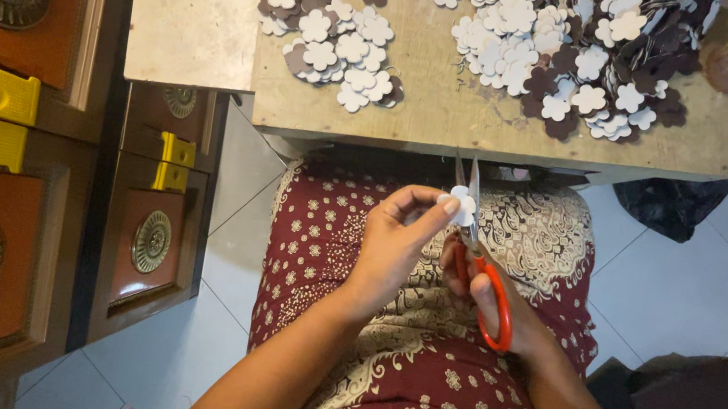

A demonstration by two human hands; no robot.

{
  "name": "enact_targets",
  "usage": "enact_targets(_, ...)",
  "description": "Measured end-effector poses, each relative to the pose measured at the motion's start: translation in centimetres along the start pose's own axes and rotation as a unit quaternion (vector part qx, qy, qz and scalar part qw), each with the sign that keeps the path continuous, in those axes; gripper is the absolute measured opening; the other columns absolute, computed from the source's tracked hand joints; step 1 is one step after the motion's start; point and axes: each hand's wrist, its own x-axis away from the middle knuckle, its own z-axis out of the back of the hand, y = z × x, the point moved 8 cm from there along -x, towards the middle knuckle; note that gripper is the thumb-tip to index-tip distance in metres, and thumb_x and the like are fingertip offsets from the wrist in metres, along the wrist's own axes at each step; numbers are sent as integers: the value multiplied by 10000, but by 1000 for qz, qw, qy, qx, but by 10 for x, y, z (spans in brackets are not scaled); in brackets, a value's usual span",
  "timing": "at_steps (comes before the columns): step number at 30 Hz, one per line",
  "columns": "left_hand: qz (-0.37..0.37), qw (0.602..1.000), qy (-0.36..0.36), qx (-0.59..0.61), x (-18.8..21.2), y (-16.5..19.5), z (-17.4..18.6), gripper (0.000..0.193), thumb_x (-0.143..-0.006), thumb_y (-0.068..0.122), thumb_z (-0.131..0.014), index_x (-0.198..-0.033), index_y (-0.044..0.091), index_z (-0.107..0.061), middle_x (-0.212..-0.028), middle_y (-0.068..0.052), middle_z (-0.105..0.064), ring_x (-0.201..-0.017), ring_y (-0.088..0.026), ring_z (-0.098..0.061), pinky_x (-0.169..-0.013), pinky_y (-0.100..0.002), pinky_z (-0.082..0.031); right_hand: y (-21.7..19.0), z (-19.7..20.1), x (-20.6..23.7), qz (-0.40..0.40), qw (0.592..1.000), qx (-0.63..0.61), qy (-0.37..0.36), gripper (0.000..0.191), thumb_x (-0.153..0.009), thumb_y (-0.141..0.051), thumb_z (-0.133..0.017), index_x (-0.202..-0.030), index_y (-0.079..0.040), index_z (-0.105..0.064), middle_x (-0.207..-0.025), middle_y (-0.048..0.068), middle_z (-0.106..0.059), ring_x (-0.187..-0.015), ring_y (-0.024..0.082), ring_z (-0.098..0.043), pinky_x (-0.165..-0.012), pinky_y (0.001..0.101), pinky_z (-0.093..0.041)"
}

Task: The person sits on the floor and uses red-handled scissors to trim the edges of small white flower-shaped craft pieces. They pick up each piece from a pile on a low wooden table, trim it, and place it back on the table.

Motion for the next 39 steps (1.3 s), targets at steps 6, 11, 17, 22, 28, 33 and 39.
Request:
enact_targets(6, 18, 999, -23, 18, 6, 2, -8, 167, -956, 126, -749, -1050, -4, -703, -973, -45, -731, -849, -75, -634, -780, -229, -521, 0, -2, -3, 15, 999, -31, 1, 923, -831, -893, -456, -1193, -43, -472, -858, 5, -424, -749, 136, -413, -656, 300, -389)
enact_targets(11, 29, 998, -40, 28, 7, 1, -11, 160, -975, 129, -758, -1035, -12, -713, -934, -62, -722, -768, -97, -613, -715, -245, -505, 7, 3, -3, -4, 1000, 9, 26, 939, -793, -931, -415, -1153, -67, -480, -802, -9, -430, -691, 122, -416, -612, 299, -406)
enact_targets(17, 19, 999, -28, 3, 3, -3, -6, 134, -958, 114, -764, -1002, -2, -714, -987, -59, -737, -908, -82, -661, -838, -233, -534, 8, 3, -2, -4, 1000, 2, 27, 934, -797, -942, -415, -1104, -61, -468, -787, -18, -409, -661, 109, -393, -566, 285, -377)
enact_targets(22, 16, 999, -26, 27, 2, -4, -2, 137, -943, 104, -765, -1011, -3, -714, -1004, -63, -746, -933, -89, -677, -863, -236, -540, 8, 6, 1, -31, 998, 36, 37, 929, -777, -939, -390, -1107, -76, -480, -797, -33, -427, -637, 89, -386, -517, 267, -373)
enact_targets(28, -7, 1000, -10, -15, -1, 4, 0, 162, -947, 96, -750, -1059, -13, -707, -1001, -61, -741, -920, -87, -677, -848, -232, -551, 8, 9, 2, -23, 997, 76, 21, 915, -804, -932, -351, -1119, -82, -482, -766, -20, -424, -606, 98, -411, -500, 282, -400)
enact_targets(33, -16, 1000, -11, -3, -1, 7, 0, 176, -962, 96, -738, -1075, -34, -701, -997, -83, -748, -913, -106, -699, -843, -240, -575, 16, 10, 1, -34, 994, 106, 14, 975, -793, -920, -345, -1212, -51, -492, -791, 1, -452, -631, 129, -444, -508, 314, -412)
enact_targets(39, 5, 999, -42, 3, 3, -1, -8, 186, -944, 60, -751, -1082, -54, -696, -1009, -114, -753, -908, -124, -710, -823, -255, -583, 11, 17, 3, -15, 993, 115, 25, 1080, -810, -885, -376, -1457, -21, -378, -944, 22, -514, -803, 150, -506, -665, 326, -499)
